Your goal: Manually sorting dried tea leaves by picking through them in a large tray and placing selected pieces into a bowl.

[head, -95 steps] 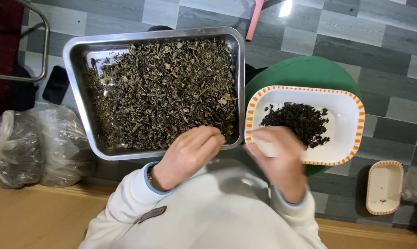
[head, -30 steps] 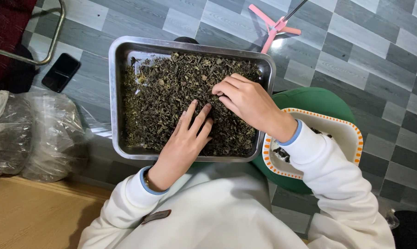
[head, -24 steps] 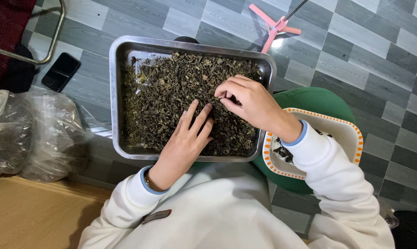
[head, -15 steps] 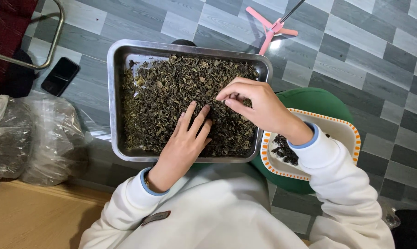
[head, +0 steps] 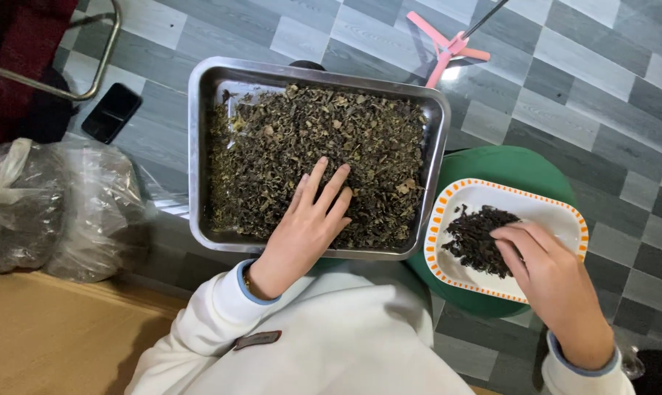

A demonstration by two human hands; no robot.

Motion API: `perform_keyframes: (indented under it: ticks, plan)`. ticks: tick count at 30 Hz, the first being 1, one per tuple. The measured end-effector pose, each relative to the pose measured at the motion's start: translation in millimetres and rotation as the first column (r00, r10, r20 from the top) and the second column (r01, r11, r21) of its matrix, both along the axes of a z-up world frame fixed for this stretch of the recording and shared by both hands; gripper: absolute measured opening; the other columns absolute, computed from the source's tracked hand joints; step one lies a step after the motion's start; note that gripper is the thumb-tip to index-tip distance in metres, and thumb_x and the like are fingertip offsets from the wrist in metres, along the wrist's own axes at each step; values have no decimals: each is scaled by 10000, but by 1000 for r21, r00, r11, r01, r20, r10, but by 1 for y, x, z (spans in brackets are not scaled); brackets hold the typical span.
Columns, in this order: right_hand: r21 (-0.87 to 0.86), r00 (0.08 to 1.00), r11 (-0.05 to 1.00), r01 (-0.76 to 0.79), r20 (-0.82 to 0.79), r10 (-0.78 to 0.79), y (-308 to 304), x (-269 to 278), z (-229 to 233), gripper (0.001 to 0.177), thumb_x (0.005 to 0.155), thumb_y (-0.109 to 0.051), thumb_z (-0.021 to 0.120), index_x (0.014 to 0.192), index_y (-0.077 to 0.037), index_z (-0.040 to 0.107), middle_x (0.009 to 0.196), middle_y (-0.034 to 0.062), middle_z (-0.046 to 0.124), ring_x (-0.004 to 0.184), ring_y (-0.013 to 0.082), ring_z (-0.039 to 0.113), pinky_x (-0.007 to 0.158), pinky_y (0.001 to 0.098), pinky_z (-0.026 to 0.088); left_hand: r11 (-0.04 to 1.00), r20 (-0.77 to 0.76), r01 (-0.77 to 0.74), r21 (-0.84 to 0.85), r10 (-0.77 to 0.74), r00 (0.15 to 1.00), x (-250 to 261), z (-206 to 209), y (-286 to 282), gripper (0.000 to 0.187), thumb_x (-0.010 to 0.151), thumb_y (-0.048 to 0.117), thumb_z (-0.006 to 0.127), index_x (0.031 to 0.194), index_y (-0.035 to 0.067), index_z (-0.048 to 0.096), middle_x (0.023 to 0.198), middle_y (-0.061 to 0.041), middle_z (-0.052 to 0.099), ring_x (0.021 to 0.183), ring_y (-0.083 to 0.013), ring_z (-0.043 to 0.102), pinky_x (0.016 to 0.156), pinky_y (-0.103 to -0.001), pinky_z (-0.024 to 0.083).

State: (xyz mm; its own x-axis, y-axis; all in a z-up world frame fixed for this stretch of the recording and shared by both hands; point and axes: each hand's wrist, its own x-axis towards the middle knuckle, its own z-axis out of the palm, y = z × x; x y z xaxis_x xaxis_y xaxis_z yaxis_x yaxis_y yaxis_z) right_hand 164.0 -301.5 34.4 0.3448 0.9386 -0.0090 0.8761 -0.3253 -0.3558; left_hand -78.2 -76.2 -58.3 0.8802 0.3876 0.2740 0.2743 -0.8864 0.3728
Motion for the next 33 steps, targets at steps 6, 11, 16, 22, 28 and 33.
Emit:
perform_keyframes:
  ticks: [6, 11, 16, 22, 28, 33]
  plan:
    - [-66, 955, 993, -98, 276, 112, 44, -2, 13, 182, 888, -120, 741, 1059, -66, 707, 1059, 31, 721, 837, 241, 669, 792, 370, 514, 1000, -3, 13, 6, -13, 1000, 5, -6, -1, 442, 916, 225, 725, 1247, -6, 546, 1572, -191, 393, 1502, -454, 291, 1198, -554, 371]
    - [23, 749, 832, -554, 451, 486, 144, -17, 9, 232, 958, -209, 697, 1134, -60, 671, 1202, 41, 678, 1015, 170, 655, 901, 281, 548, 1000, -32, -6, 24, 7, 999, 13, -9, -5, 457, 934, 269, 698, 1283, 5, 562, 1610, -156, 332, 1517, -446, 266, 1180, -562, 400]
    - [47, 770, 788, -614, 257, 585, 198, -30, -19, 367, 876, -114, 698, 1227, -66, 605, 1251, 95, 574, 1017, 256, 638, 899, 371, 548, 999, -45, 27, -38, -28, 999, 5, 5, 3, 425, 941, 194, 603, 1306, -18, 547, 1570, -196, 403, 1503, -417, 302, 1201, -542, 345]
    - [-91, 731, 753, -651, 189, 655, 213, -30, -27, 246, 934, -63, 677, 1179, -88, 678, 1164, 88, 572, 1083, 282, 624, 863, 429, 583, 997, -126, 54, -47, -60, 990, -4, 20, 22, 402, 935, 34, 650, 1328, 45, 563, 1370, -186, 524, 1316, -389, 546, 910, -548, 595]
    - [-40, 750, 759, -650, 130, 648, 212, -28, -18, 193, 965, -33, 651, 1145, -54, 717, 1075, 111, 653, 1034, 263, 666, 869, 404, 594, 996, -25, -13, -88, 11, 1000, 2, 21, 30, 381, 919, -89, 611, 1280, 29, 578, 1199, -163, 555, 1151, -360, 648, 870, -505, 623]
    - [-14, 777, 781, -624, 97, 623, 210, -24, -3, 207, 970, -17, 652, 1167, -17, 714, 1060, 145, 684, 1014, 277, 682, 907, 415, 592, 991, 61, -74, -111, 81, 995, 10, 44, 35, 349, 903, -161, 602, 1216, -8, 630, 1114, -165, 594, 1070, -350, 675, 890, -456, 613]
